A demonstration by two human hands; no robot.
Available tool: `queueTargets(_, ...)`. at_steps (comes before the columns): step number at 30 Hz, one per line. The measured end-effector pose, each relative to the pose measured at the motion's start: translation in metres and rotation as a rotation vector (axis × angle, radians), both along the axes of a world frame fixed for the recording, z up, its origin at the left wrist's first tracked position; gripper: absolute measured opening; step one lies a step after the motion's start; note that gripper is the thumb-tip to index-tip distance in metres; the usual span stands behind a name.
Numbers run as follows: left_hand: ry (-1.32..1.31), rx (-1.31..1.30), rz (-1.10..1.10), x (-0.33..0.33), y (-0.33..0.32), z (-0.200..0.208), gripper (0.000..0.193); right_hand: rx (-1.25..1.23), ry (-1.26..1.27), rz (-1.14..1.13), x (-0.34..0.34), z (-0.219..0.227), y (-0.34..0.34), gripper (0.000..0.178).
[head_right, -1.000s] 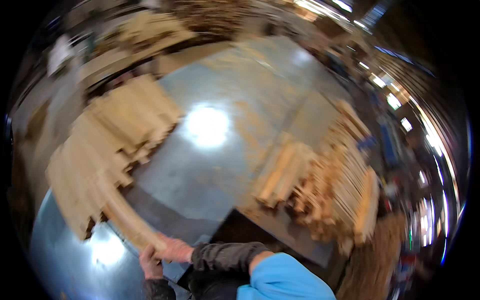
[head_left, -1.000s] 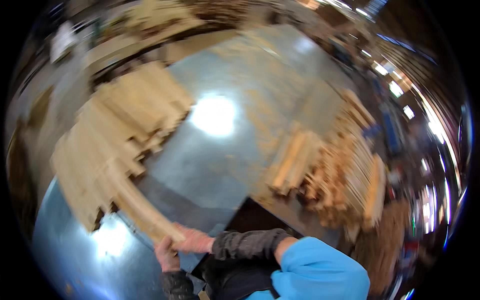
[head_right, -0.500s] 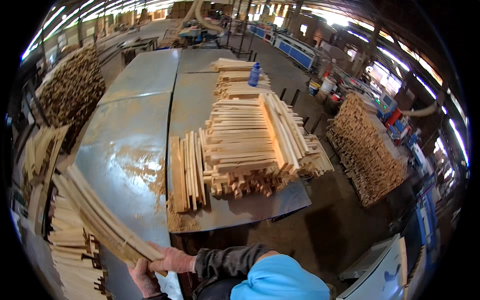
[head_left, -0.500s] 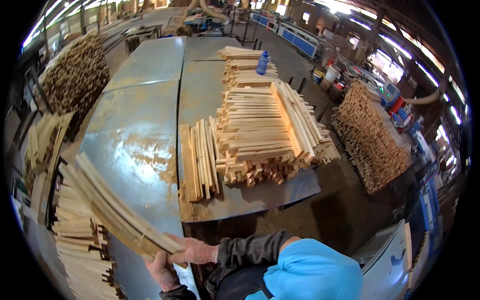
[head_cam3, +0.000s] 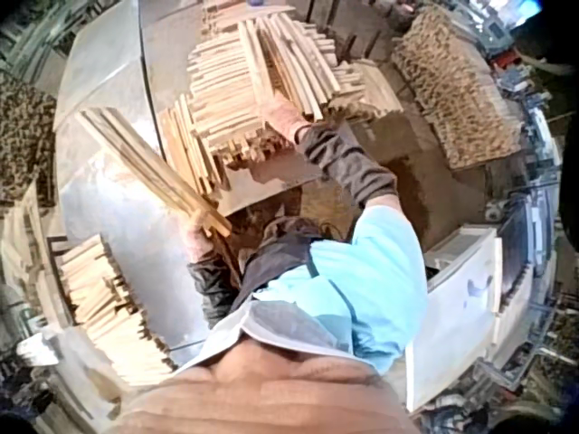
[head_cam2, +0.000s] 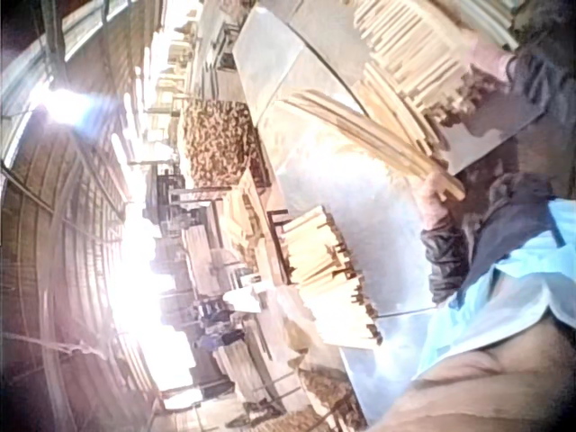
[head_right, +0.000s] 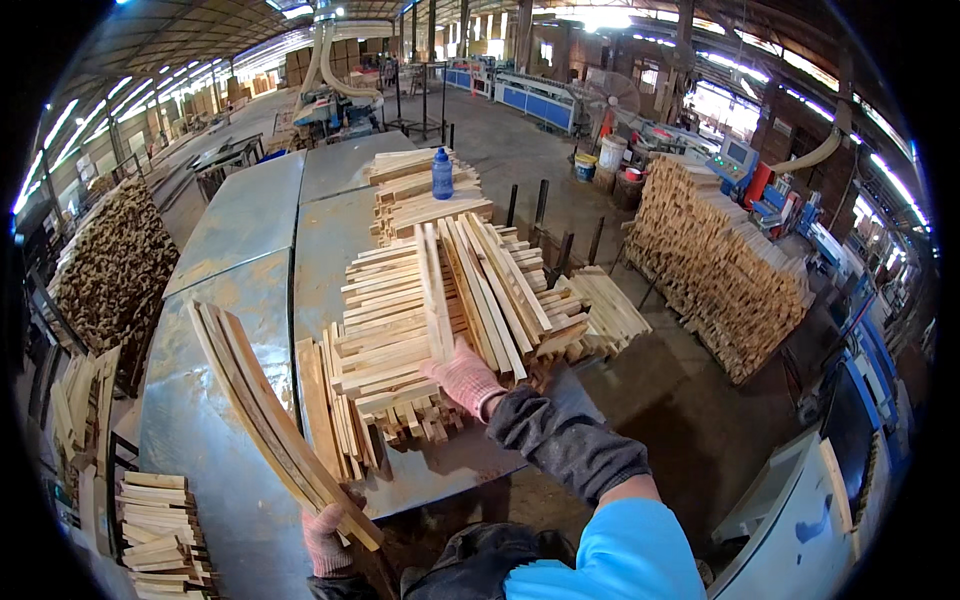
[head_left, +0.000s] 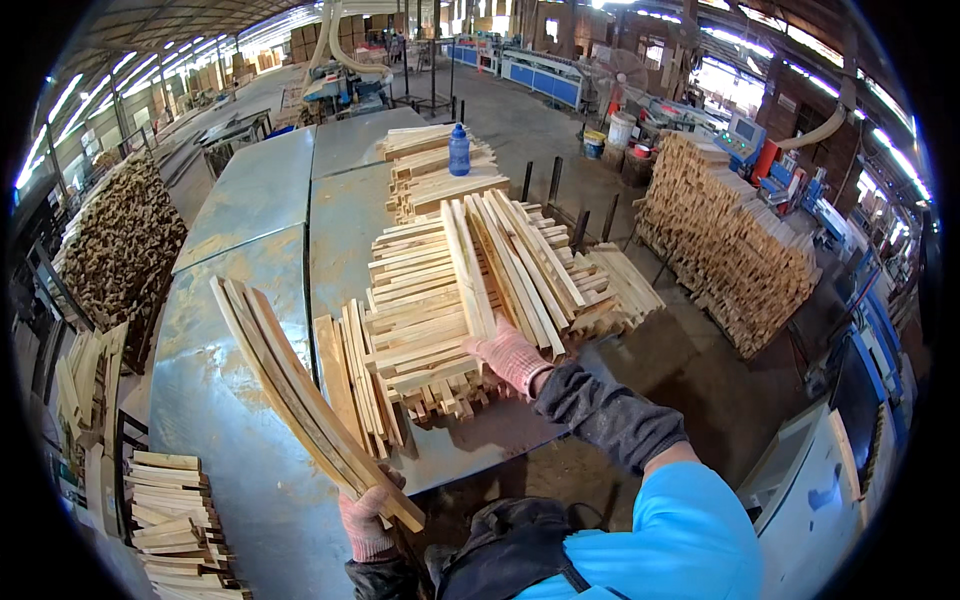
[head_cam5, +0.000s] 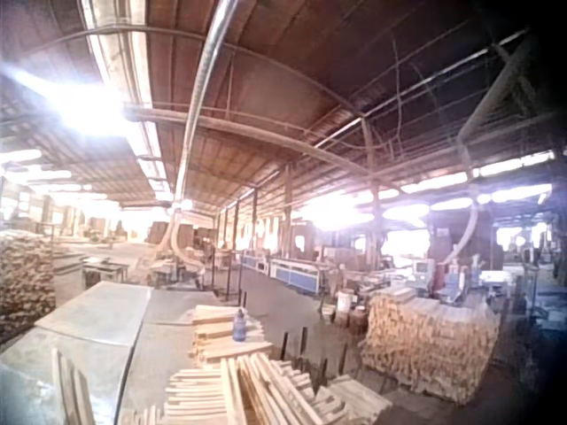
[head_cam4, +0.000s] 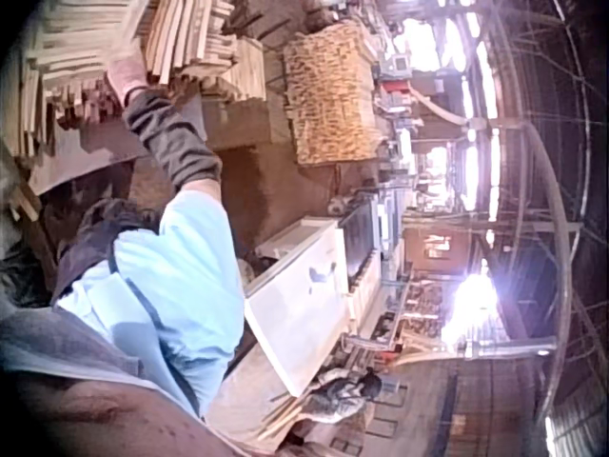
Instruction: The person repeatedly picks up stacks of light-colored wooden planks from a metal table and places them onto a conveyor belt. They also move planks from a large pile onto the table to continue the process. The task involves organizing and feeding the planks into the machinery.
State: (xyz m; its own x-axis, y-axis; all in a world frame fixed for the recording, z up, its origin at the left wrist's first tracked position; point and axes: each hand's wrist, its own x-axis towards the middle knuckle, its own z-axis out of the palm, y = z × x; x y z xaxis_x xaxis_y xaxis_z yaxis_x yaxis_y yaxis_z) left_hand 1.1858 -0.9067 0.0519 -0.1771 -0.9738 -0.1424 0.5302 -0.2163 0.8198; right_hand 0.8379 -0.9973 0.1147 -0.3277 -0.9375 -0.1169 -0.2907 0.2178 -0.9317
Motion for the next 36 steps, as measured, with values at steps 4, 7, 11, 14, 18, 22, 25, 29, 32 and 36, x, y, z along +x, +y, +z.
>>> queueTargets(4,0.111,0.046,0.050,0.006,0.011,-0.019,0.064,0.136,0.090,-0.056,0.004,0.032,0.003,0.097)
queueTargets(7,0.155,0.114,0.018,0.021,0.024,-0.031,0.061,0.147,0.731,-0.047,-0.021,0.001,-0.013,0.108)
queueTargets(11,0.118,0.182,0.046,0.064,0.049,-0.050,0.060,0.351,0.899,0.005,0.000,0.031,-0.007,0.102)
queueTargets(14,0.075,0.180,0.098,0.090,0.072,-0.043,0.063,0.412,1.082,0.020,0.014,0.037,-0.005,0.088)
queueTargets(18,0.044,0.161,0.157,0.122,0.100,-0.059,0.066,0.480,1.203,-0.019,0.018,0.035,-0.009,0.065)
queueTargets(22,0.032,0.164,0.219,0.141,0.119,-0.070,0.070,0.439,1.273,-0.124,0.009,0.011,-0.029,0.059)
queueTargets(25,0.035,0.169,0.250,0.161,0.132,-0.089,0.074,0.463,1.188,-0.100,0.004,0.010,-0.051,0.056)
queueTargets(29,0.040,0.169,0.329,0.171,0.146,-0.123,0.077,0.474,1.067,-0.124,-0.013,0.015,-0.044,0.052)
queueTargets(32,0.045,0.174,0.302,0.178,0.146,-0.152,0.078,0.373,1.175,-0.171,-0.026,0.009,-0.036,0.044)
queueTargets(36,0.052,0.222,0.303,0.155,0.141,-0.128,0.079,0.497,1.237,-0.151,-0.044,0.031,-0.020,0.037)
